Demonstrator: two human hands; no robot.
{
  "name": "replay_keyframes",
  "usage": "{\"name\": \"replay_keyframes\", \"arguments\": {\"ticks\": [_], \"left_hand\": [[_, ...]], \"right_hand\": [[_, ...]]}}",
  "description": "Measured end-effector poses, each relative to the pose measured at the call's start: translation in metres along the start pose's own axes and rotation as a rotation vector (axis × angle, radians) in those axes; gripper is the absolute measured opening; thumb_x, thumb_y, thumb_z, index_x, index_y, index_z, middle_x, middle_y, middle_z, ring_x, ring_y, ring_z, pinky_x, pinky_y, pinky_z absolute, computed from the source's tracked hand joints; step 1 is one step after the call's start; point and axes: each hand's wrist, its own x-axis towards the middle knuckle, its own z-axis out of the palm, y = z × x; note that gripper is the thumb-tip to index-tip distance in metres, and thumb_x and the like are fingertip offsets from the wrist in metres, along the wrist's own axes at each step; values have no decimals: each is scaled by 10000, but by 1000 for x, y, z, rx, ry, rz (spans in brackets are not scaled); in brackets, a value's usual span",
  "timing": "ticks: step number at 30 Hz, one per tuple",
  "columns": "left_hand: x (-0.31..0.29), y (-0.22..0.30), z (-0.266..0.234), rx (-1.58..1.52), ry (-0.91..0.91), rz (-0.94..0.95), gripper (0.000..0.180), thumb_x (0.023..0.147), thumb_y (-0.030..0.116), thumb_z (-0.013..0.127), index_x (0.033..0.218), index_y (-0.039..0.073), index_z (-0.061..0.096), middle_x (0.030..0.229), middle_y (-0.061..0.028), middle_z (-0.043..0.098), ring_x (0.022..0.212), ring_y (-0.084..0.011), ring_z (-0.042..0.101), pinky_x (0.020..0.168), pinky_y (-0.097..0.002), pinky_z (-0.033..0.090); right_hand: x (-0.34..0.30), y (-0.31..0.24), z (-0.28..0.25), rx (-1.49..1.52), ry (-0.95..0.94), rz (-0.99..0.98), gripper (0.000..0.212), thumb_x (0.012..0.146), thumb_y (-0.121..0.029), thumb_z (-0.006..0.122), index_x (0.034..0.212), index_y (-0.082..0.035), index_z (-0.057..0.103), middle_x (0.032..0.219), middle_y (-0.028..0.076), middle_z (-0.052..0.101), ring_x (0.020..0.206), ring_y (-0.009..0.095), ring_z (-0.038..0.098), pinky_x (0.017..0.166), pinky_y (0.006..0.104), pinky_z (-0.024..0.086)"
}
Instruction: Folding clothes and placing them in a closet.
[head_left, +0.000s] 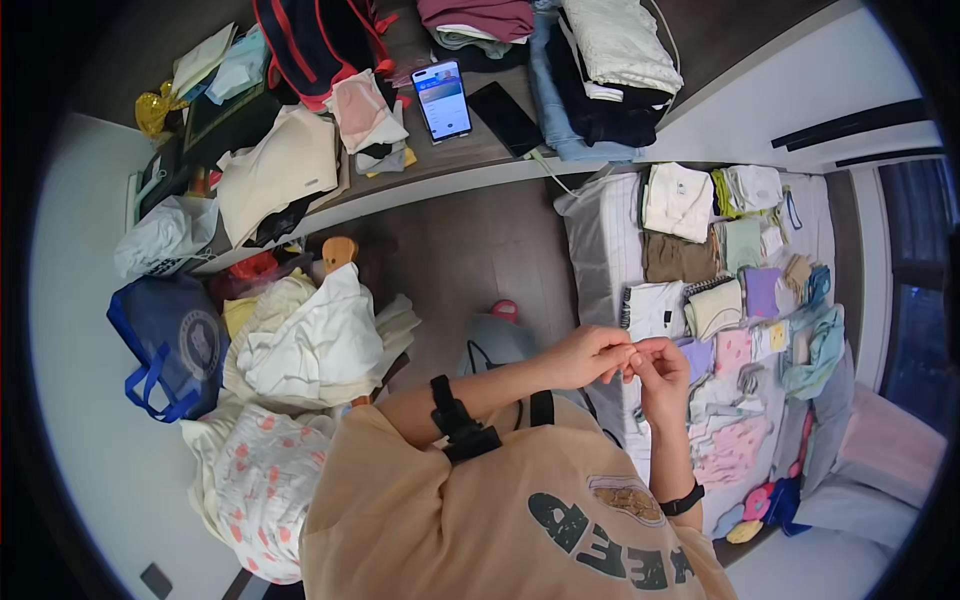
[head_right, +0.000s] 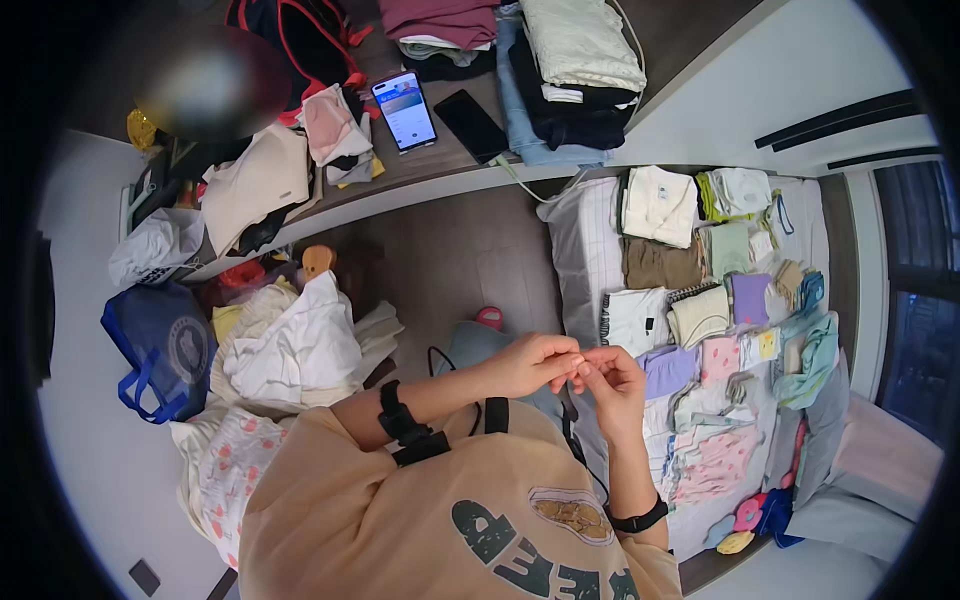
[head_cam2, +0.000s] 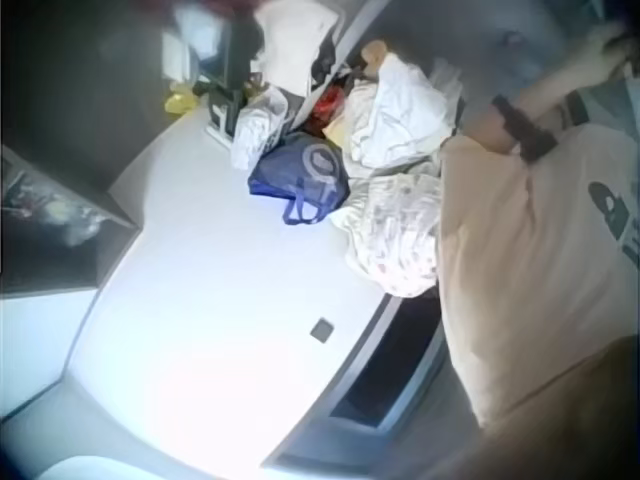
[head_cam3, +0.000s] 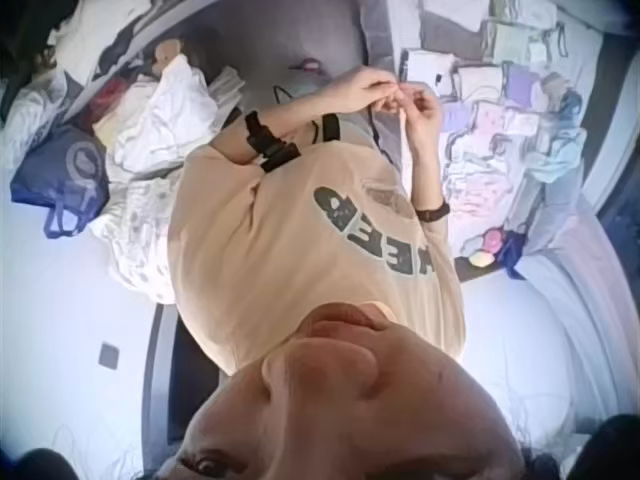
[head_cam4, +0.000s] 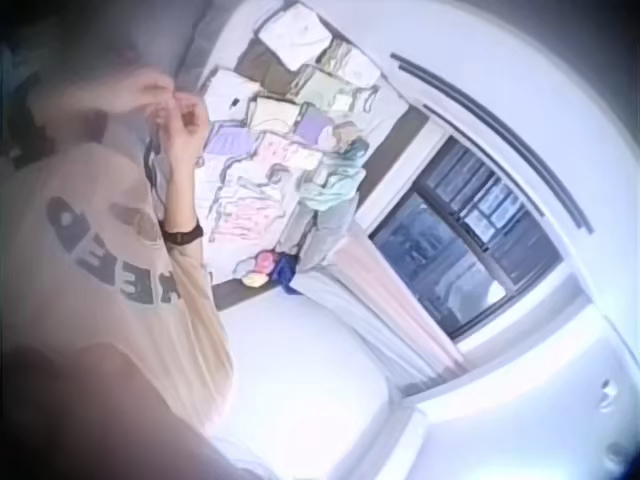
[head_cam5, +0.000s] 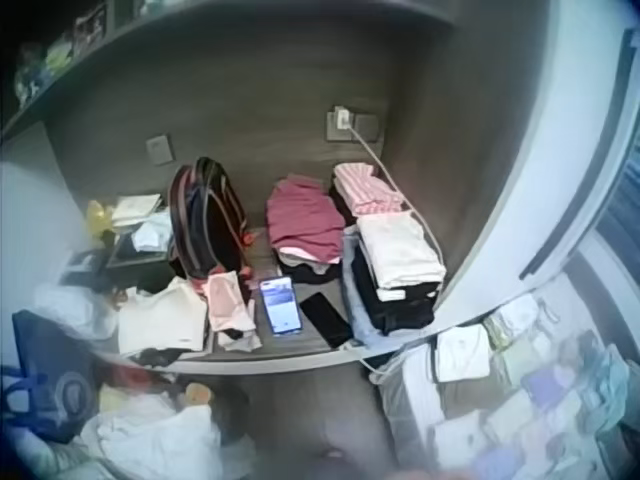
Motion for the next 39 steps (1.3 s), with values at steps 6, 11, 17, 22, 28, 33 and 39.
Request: {"name": "replay_keyframes", "arguments": {"ticks": [6,11,17,22,28,33,39], "left_hand": [[2,-8,11,-64,-26,-46,260,917,173,432,721,13,489,641,-22,547,559,-67,492,537,-225,421],[2,-9,11,-121,-67,-55,269,924,184,424,721,21,493,604,-9,512,557,-67,488,530,-230,411],[1,-16,14,-243,-103,-73,270,934,198,417,740,26,492,622,-3,510,570,-67,476,549,-223,405],[0,-18,14,-284,-116,-88,267,934,199,418,739,30,489,623,-2,504,572,-67,470,562,-226,406],[-1,-20,15,-312,-124,-93,269,934,197,418,731,33,482,621,-4,503,569,-69,467,565,-231,408],[-1,-20,14,-343,-124,-71,271,927,172,415,710,27,486,701,-36,570,545,-61,471,509,-212,395],[-3,-15,9,-304,-181,-49,263,923,161,414,712,25,494,687,-28,562,548,-61,482,515,-207,405]], "right_hand": [[-10,1,-10,10,30,13,51,805,-5,577,848,16,559,719,91,614,607,126,564,543,229,446],[-12,4,-14,9,27,17,43,799,3,579,834,22,562,723,104,617,597,137,571,529,235,449],[-14,5,-13,12,17,8,40,800,2,578,831,21,563,710,103,611,592,136,567,527,235,448],[-15,5,-12,3,8,-4,44,805,-11,578,832,18,561,707,101,609,593,134,565,526,232,447],[-16,3,-11,-18,0,1,34,812,-8,573,835,15,564,706,80,606,596,110,555,537,218,448],[-16,2,-9,-4,-5,-13,26,815,6,570,839,13,566,710,59,605,602,87,549,556,203,448],[-16,2,-9,-38,-38,-43,37,798,36,573,825,14,558,715,51,602,605,81,547,560,202,448]]}}
